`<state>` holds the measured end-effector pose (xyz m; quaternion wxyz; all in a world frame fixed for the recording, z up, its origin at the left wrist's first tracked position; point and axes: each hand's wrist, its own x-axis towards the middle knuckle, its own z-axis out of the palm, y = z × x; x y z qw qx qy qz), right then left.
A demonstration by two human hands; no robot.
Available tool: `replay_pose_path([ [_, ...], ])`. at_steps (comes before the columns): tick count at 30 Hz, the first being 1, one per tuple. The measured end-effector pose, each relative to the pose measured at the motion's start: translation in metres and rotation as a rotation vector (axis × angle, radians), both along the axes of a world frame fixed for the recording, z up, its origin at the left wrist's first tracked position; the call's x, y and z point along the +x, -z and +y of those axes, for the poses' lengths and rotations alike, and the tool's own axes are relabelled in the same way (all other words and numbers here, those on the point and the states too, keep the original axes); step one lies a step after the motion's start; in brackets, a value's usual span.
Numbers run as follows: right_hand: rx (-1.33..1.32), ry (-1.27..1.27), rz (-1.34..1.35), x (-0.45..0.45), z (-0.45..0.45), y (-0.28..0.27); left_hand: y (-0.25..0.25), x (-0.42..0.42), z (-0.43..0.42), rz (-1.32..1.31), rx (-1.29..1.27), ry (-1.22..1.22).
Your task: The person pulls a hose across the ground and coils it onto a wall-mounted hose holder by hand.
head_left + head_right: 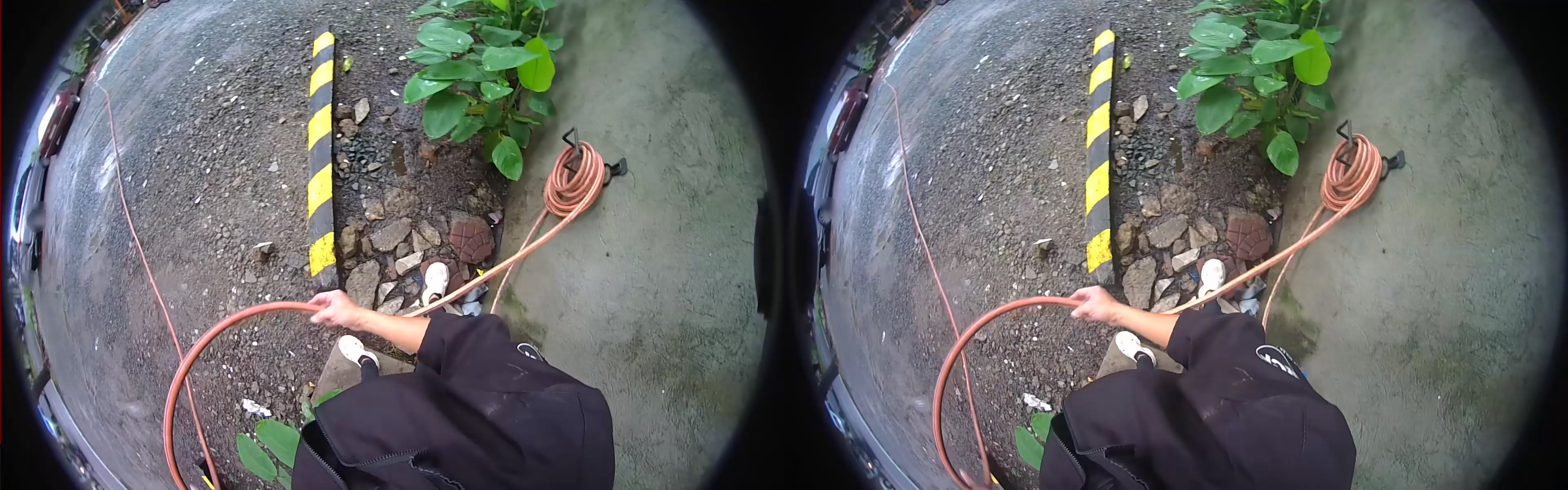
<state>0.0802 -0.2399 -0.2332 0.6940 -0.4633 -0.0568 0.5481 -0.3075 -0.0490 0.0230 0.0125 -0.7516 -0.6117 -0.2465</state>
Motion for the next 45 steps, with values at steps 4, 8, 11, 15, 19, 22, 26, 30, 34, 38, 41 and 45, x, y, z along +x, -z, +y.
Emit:
replay_pose_path([
  [4,-0.469,0.108,-0.526,0.037,-0.093,0.054,0.070,0.076,0.077,0.079,0.016,0.296],
  [8,-0.786,0.225,-0.733,0.055,-0.213,0.104,0.074,0.209,0.053,0.059,0.047,0.594],
  [11,-1.120,0.200,-1.079,0.079,-0.271,0.110,0.078,0.272,0.009,-0.006,-0.118,0.722],
  [15,-1.350,0.280,-1.080,0.154,-0.307,0.075,0.073,0.325,-0.064,-0.059,-0.244,0.840],
  [19,-1.348,0.543,-1.163,0.265,-0.381,0.080,0.072,0.370,-0.120,0.046,-0.225,1.020],
  [22,-1.377,0.574,-1.365,0.343,-0.436,0.015,0.070,0.421,-0.177,0.110,-0.344,1.214],
  [26,-1.302,0.694,-1.728,0.453,-0.525,-0.033,0.089,0.491,-0.240,0.084,-0.481,1.375],
  [30,-1.422,0.786,-1.605,0.507,-0.570,-0.079,0.104,0.552,-0.288,0.064,-0.607,1.235],
  [34,-1.489,1.133,-1.467,0.516,-0.629,-0.096,0.106,0.603,-0.326,0.094,-0.613,1.259],
  [38,-1.461,1.389,-1.369,0.468,-0.687,-0.093,0.105,0.644,-0.365,0.183,-0.720,1.356],
  [41,-1.401,1.407,-1.349,0.417,-0.674,-0.095,0.137,0.667,-0.366,0.211,-0.831,1.393],
  [45,-1.403,1.419,-1.522,0.342,-0.639,-0.097,0.177,0.687,-0.341,0.025,-0.881,1.355],
])
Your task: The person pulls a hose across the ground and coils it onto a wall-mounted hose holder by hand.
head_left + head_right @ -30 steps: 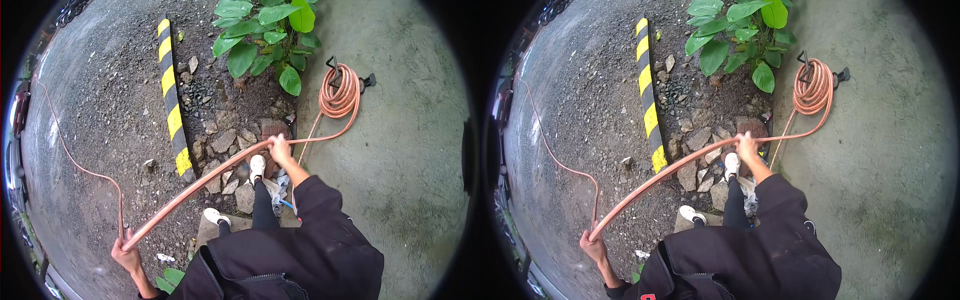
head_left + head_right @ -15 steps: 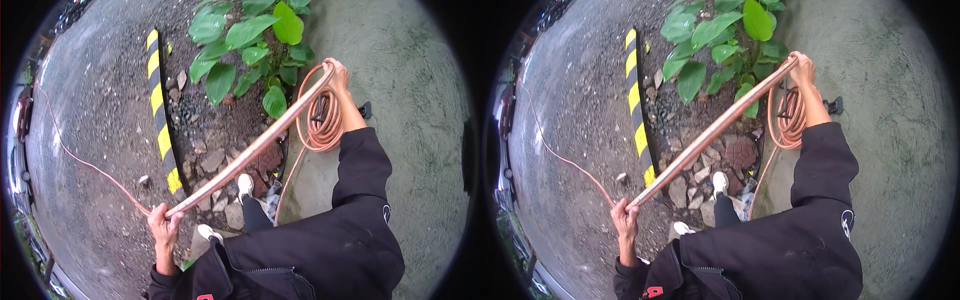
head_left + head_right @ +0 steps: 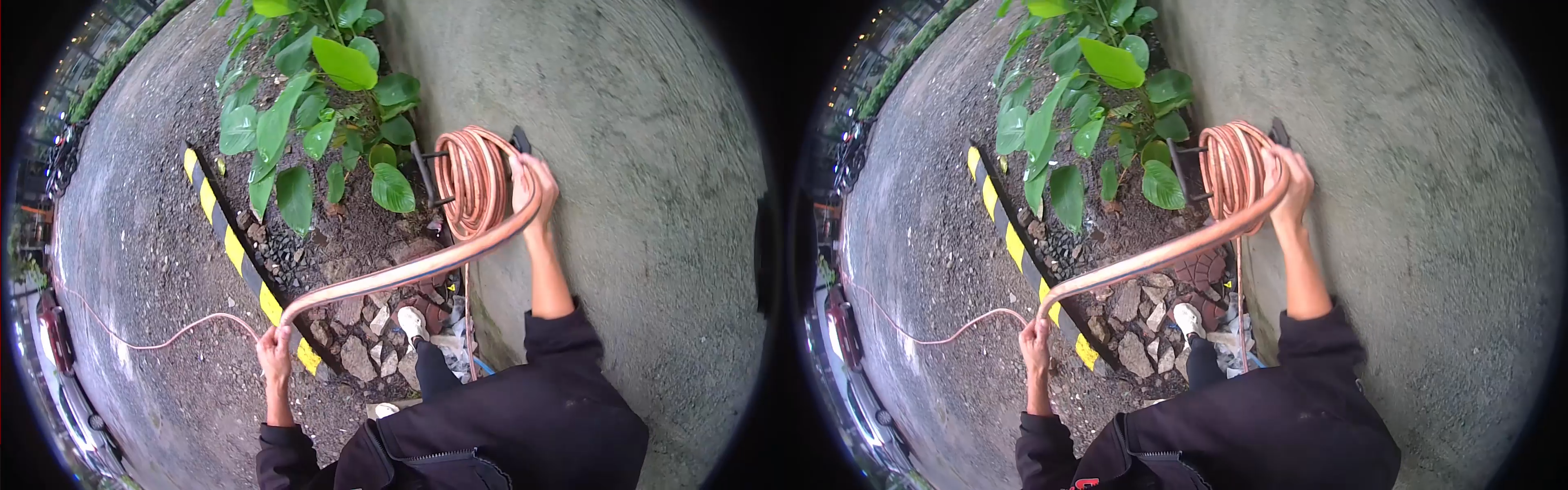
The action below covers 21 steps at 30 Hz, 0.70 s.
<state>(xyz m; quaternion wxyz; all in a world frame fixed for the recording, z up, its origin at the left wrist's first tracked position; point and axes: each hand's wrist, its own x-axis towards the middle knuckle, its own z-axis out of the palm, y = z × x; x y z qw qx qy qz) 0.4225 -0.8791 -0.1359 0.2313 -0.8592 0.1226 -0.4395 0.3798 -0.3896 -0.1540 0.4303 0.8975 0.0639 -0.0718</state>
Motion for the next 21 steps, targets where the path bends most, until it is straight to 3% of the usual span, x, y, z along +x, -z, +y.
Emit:
replay_pose_path([
  [2,0.127,0.128,0.163,-0.039,0.014,0.015,0.003,0.002,0.016,0.031,0.024,0.027],
  [4,0.218,0.089,0.182,-0.069,0.033,0.036,0.010,-0.008,0.025,0.016,0.020,0.056],
  [6,0.168,0.118,0.138,-0.093,0.041,0.067,0.003,-0.023,0.014,0.010,-0.003,0.083],
  [7,0.146,0.226,0.283,-0.113,0.046,0.080,0.008,-0.034,0.016,0.085,0.019,0.053],
  [8,0.446,0.293,0.192,-0.132,0.052,0.098,-0.006,-0.045,-0.002,0.129,-0.132,0.078],
  [9,0.683,0.349,0.164,-0.148,0.066,0.100,-0.002,-0.058,0.000,0.247,-0.045,0.146],
  [10,0.920,0.399,0.142,-0.165,0.083,0.101,0.030,-0.078,0.006,0.190,-0.256,0.175],
  [12,0.707,0.197,0.610,-0.203,0.130,0.109,0.000,-0.109,-0.018,0.239,0.053,0.231],
  [13,0.541,-0.058,0.709,-0.222,0.165,0.100,0.015,-0.125,-0.012,0.255,0.259,0.262],
  [14,0.355,-0.311,0.785,-0.233,0.203,0.076,0.023,-0.141,-0.011,0.193,0.205,0.230],
  [16,0.149,-0.701,0.762,-0.253,0.275,0.016,0.058,-0.166,0.004,0.190,0.068,0.156],
  [17,-0.013,-0.774,0.623,-0.258,0.307,-0.020,0.011,-0.170,0.000,0.169,0.152,0.234],
  [19,-0.399,-0.903,0.442,-0.266,0.367,-0.047,0.043,-0.196,0.022,-0.257,-0.240,0.322],
  [20,-0.495,-0.981,0.513,-0.269,0.390,-0.035,0.012,-0.208,0.035,-0.286,0.069,0.473],
  [21,-0.609,-0.942,0.517,-0.273,0.413,-0.017,0.025,-0.224,0.044,-0.457,0.198,0.428],
])
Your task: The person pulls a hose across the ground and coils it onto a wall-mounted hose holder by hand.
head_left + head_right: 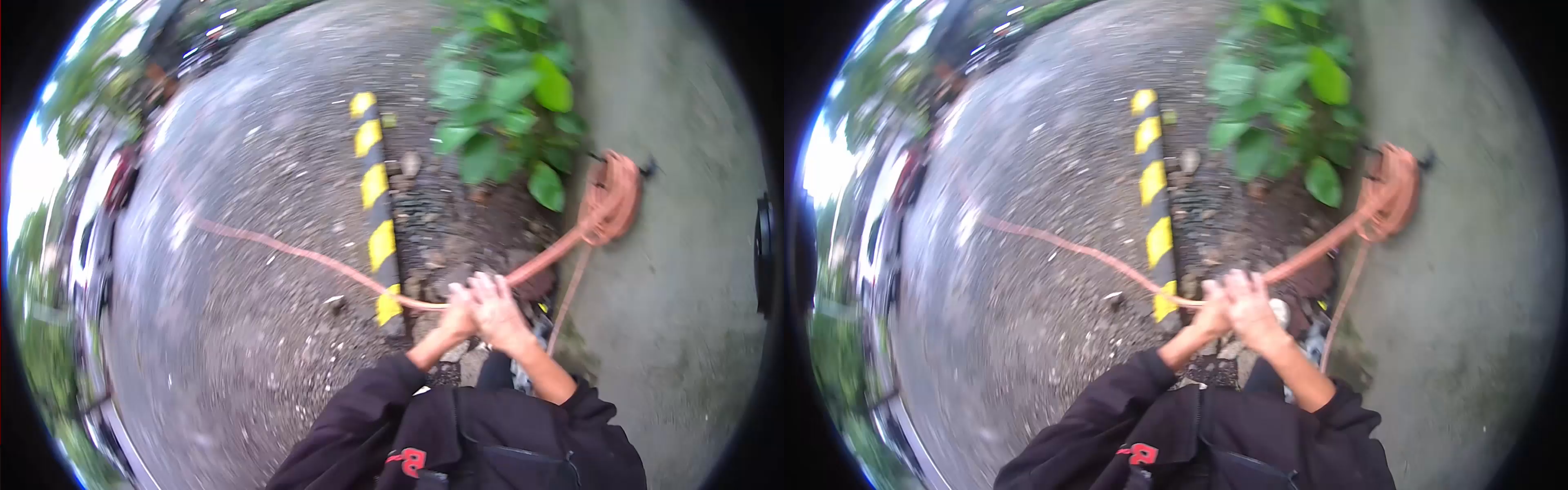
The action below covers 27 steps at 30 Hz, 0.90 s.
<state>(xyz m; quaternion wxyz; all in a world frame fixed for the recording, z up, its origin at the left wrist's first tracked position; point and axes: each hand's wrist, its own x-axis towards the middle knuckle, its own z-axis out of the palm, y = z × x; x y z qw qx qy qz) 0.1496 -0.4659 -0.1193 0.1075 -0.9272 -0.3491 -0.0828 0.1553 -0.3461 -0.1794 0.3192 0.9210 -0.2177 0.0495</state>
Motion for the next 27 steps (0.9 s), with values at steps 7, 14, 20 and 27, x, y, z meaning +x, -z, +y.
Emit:
replay_pose_path([
  [7,0.060,0.077,0.268,-0.094,0.048,-0.037,-0.073,-0.101,0.117,0.142,0.010,-0.006],
  [14,0.528,0.453,0.160,-0.220,-0.015,-0.141,-0.106,-0.119,0.280,0.094,0.399,0.015],
  [20,0.702,0.169,-0.112,-0.276,-0.110,-0.190,-0.127,-0.115,0.343,-0.049,0.449,0.055],
  [27,0.879,0.005,-0.287,-0.289,-0.174,-0.229,-0.064,-0.106,0.433,0.031,0.519,-0.221],
])
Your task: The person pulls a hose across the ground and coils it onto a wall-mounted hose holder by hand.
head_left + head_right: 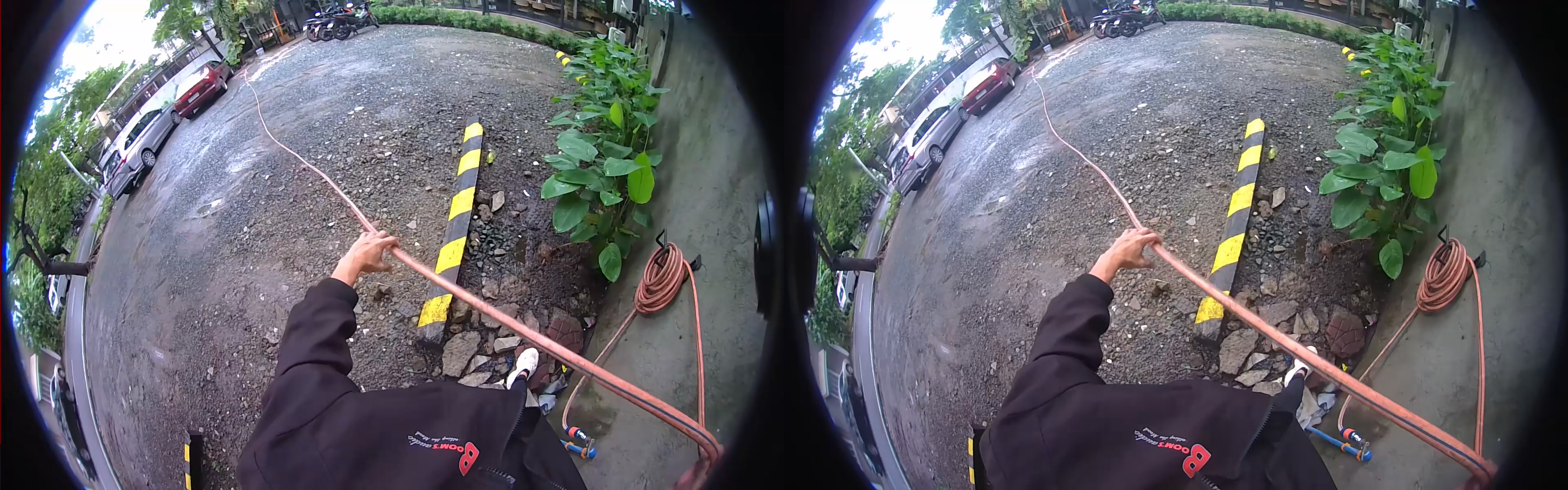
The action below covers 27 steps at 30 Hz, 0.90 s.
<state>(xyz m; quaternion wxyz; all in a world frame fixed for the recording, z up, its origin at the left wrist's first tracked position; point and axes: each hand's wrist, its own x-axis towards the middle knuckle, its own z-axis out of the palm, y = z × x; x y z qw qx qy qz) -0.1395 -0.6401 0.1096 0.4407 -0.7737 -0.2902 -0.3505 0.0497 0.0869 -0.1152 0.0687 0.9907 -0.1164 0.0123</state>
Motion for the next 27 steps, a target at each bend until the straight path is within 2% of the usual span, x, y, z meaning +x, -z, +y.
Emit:
replay_pose_path([
  [2,0.109,0.110,0.066,0.005,-0.030,0.011,0.021,0.002,-0.009,0.006,0.073,-0.016],
  [4,0.243,0.219,0.183,0.017,-0.056,0.032,0.019,-0.016,-0.025,0.123,-0.025,-0.190],
  [6,0.401,0.281,0.399,0.049,-0.056,0.065,0.016,-0.065,-0.015,0.067,-0.035,-0.462],
  [7,0.470,0.269,0.535,0.074,-0.046,0.089,0.050,-0.102,0.017,-0.025,-0.006,-0.548],
  [8,0.489,0.250,0.657,0.097,0.018,0.089,0.045,-0.158,0.021,-0.116,-0.094,-0.686],
  [9,0.636,0.048,0.816,0.117,0.066,0.103,0.046,-0.215,0.024,-0.191,-0.260,-0.885],
  [10,0.670,0.194,0.930,0.143,0.078,0.150,0.038,-0.274,0.015,-0.239,-0.323,-1.039],
  [11,0.634,0.121,0.872,0.165,0.122,0.175,-0.005,-0.316,-0.026,-0.243,-0.165,-1.094],
  [12,0.563,0.089,1.056,0.176,0.149,0.198,-0.007,-0.370,-0.039,-0.181,-0.216,-1.310],
  [13,0.586,0.072,1.201,0.188,0.177,0.235,-0.025,-0.415,-0.065,-0.167,-0.191,-1.425],
  [14,0.604,0.031,1.213,0.189,0.210,0.259,-0.045,-0.452,-0.093,-0.266,-0.128,-1.362],
  [15,0.491,-0.002,1.265,0.190,0.237,0.283,-0.062,-0.475,-0.111,-0.519,-0.149,-1.290],
  [16,0.431,-0.070,1.256,0.186,0.263,0.284,-0.119,-0.494,-0.146,-0.139,0.205,-1.331],
  [18,0.359,-0.151,1.254,0.190,0.288,0.321,-0.164,-0.453,-0.189,-0.716,-0.495,-1.291],
  [19,0.347,-0.140,1.272,0.195,0.289,0.334,-0.180,-0.432,-0.195,-0.698,-0.476,-1.297],
  [21,0.426,-0.098,1.336,0.212,0.276,0.332,-0.203,-0.382,-0.203,-0.203,-0.421,-1.672],
  [22,0.498,-0.073,1.286,0.229,0.262,0.349,-0.207,-0.348,-0.205,0.054,-0.386,-1.824],
  [23,0.569,-0.003,1.296,0.249,0.242,0.351,-0.192,-0.299,-0.202,-0.191,-0.437,-1.580],
  [24,0.645,0.064,1.307,0.271,0.221,0.353,-0.174,-0.244,-0.213,-0.329,-0.580,-1.309],
  [25,0.687,0.097,1.296,0.297,0.197,0.352,-0.155,-0.189,-0.213,-0.223,-0.349,-1.171],
  [26,0.729,0.136,1.281,0.325,0.168,0.351,-0.157,-0.118,-0.238,-0.091,-0.334,-1.110],
  [27,0.745,0.194,1.282,0.355,0.140,0.354,-0.138,-0.064,-0.248,-0.062,-0.354,-0.919],
])
